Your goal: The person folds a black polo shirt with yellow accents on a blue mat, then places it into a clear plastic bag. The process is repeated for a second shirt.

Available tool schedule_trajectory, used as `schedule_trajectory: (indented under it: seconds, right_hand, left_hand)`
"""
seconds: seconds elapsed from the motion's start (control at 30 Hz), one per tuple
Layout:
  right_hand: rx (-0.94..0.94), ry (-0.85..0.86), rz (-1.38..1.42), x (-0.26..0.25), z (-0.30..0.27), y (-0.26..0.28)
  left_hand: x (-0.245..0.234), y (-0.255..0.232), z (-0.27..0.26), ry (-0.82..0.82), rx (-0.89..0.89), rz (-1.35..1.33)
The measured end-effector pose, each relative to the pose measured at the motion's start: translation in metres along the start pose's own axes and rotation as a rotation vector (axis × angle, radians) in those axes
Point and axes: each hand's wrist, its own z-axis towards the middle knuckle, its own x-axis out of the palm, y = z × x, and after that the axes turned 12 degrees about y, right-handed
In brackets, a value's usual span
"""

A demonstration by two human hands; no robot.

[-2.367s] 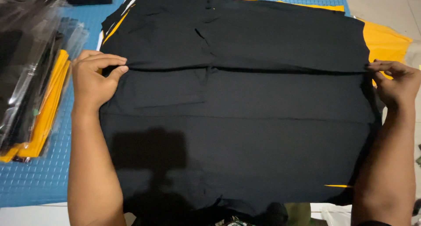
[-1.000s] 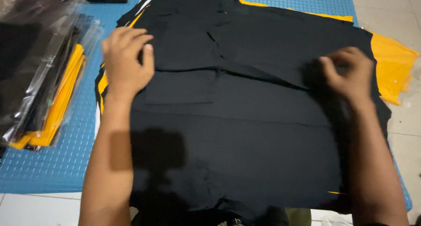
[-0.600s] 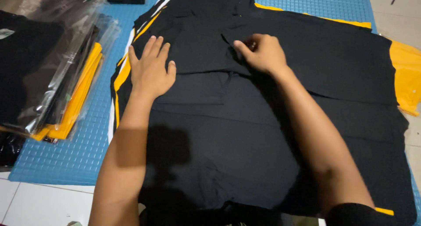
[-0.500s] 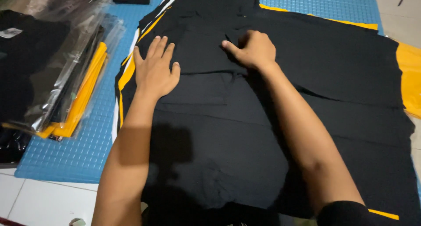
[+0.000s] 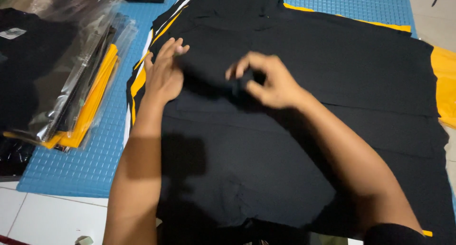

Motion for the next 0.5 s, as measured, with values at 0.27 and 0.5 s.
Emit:
schedule_trajectory:
  seconds: [0.27, 0.5]
  right_hand:
    - [-0.211, 0.12, -0.685, 0.052, -0.06, 0.004]
    - [-0.316, -0.058, -0.95, 0.061, -0.084, 0.014]
  left_hand:
    - [0.005, 0.012, 0.006, -0.004, 0.033, 0.029]
    - [0.014, 0.018, 0.005, -0.117, 0.153, 0.139]
